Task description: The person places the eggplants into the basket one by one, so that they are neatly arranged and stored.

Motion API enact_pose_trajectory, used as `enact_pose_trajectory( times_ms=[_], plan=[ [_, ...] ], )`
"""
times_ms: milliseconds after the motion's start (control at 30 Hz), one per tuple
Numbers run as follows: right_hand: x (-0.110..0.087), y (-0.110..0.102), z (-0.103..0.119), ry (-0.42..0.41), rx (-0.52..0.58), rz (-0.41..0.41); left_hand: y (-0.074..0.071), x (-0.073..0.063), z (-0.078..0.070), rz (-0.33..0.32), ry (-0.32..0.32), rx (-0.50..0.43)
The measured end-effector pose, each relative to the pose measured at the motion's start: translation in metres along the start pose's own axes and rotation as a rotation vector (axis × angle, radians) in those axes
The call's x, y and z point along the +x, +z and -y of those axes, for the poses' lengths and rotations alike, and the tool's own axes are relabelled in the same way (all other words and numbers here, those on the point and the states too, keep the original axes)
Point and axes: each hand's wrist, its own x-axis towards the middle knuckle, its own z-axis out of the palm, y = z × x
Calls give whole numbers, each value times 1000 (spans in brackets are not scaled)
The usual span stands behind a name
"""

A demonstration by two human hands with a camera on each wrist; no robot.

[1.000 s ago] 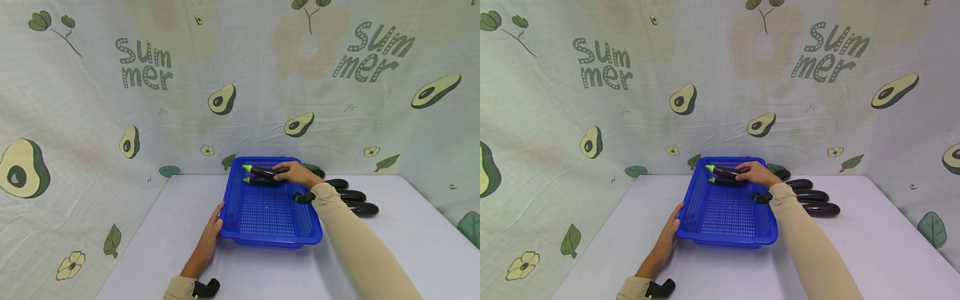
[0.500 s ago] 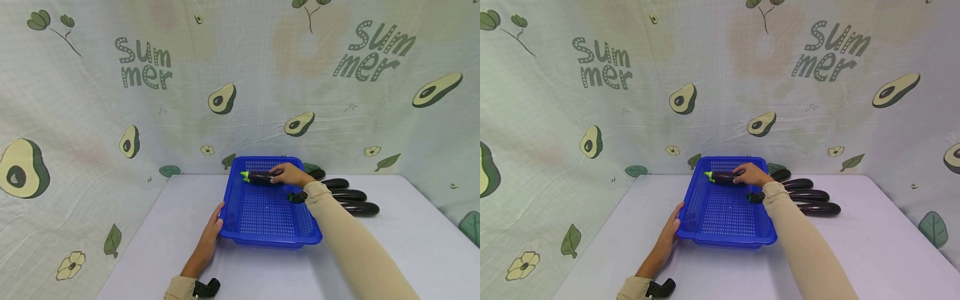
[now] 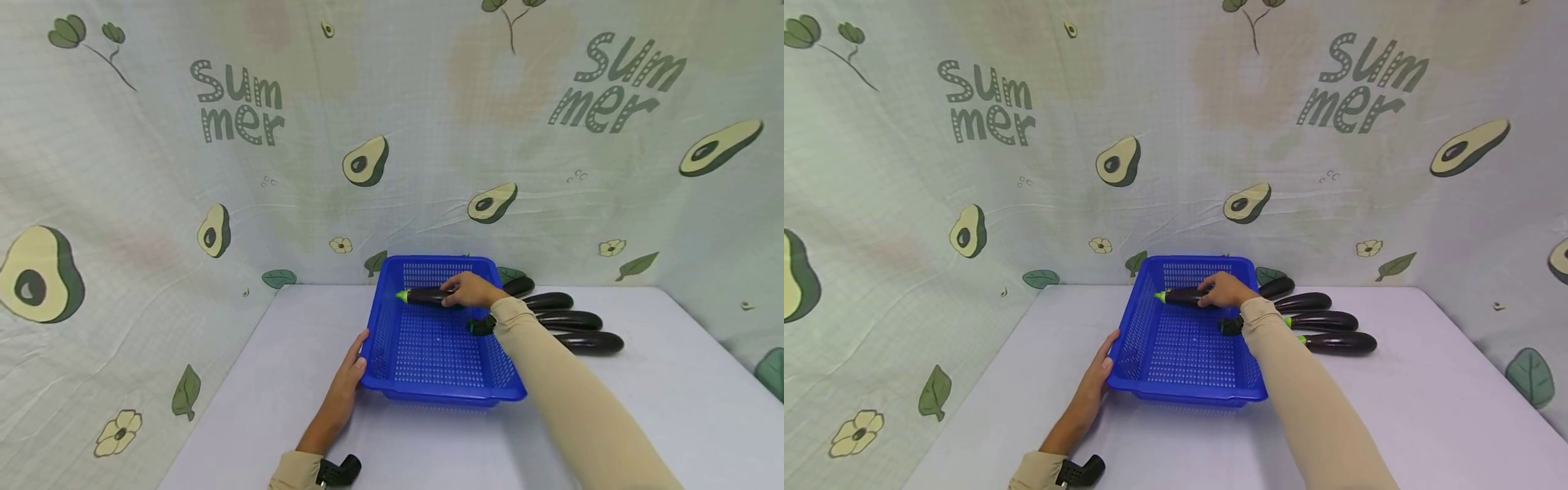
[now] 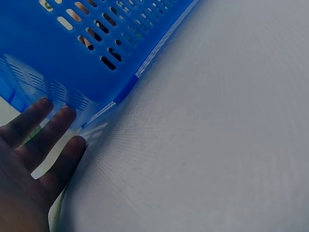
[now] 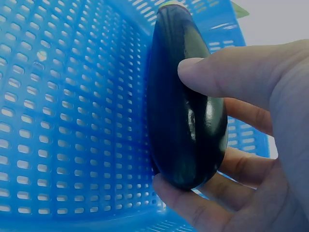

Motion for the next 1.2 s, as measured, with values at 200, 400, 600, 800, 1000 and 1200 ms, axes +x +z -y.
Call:
enact_pose_trajectory(
  times_ms=[200, 400, 600, 800, 1000, 1200],
  plan=[
    [2, 1, 0, 17, -46, 21, 0, 0, -2, 6, 0, -7],
    [1, 0, 0, 3, -87, 33, 0, 0, -4, 9, 1, -5],
    [3, 1, 0, 6, -114, 37, 0, 0, -5, 8, 0, -7],
    [6, 2, -1, 20, -148, 16, 0, 0, -5, 8, -1, -4],
    [6, 3, 0, 32, -171, 12, 0, 0, -5, 6, 2, -10],
    [6, 4, 2, 31, -191, 12, 1, 0, -4, 0, 4, -11]
  ],
)
